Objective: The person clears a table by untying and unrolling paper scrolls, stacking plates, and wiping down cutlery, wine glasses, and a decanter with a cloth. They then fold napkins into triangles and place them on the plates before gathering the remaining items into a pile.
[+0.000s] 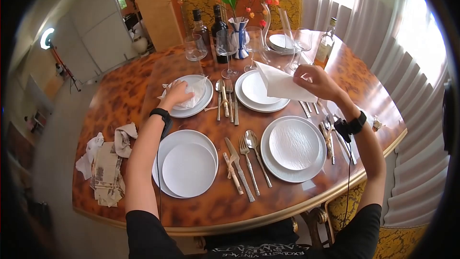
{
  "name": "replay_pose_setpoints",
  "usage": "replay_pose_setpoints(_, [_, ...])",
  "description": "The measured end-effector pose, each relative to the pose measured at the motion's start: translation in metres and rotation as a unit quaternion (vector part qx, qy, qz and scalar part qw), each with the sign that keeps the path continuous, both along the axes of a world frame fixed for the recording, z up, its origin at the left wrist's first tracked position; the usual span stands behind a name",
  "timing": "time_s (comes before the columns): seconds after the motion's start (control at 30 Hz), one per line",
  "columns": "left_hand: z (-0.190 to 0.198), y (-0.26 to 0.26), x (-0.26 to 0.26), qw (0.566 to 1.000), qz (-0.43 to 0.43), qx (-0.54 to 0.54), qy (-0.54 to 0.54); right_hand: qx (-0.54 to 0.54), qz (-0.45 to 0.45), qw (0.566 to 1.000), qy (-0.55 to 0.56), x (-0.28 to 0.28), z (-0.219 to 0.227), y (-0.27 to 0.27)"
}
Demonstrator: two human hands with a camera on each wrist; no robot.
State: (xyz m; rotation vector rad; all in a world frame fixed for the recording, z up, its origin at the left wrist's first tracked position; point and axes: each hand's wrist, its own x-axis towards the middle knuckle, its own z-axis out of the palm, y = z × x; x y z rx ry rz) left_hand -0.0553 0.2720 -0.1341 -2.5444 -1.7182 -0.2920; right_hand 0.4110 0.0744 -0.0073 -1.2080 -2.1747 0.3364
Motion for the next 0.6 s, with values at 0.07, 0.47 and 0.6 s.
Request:
replay_pose_setpoints(0.07, [-0.011, 0.010, 0.009, 1.000, 0.010, -0.017, 0.016, -0.013, -0.020, 0.999, 0.030, 0.017, 0.015, -0.033])
replay_pose_setpoints(0.47, [0.131, -0.031, 0.065, 0.845, -0.219, -0.026, -0.488, -0.058, 0.031, 0.956, 0.286, 0.073, 0.029, -0.166])
replay_pose_setpoints(0.6, [0.200, -0.142, 0.155, 0.847, -0.312, -0.127, -0.412, -0.148, 0.118, 0.817, 0.544, 0.044, -0.014, -0.139])
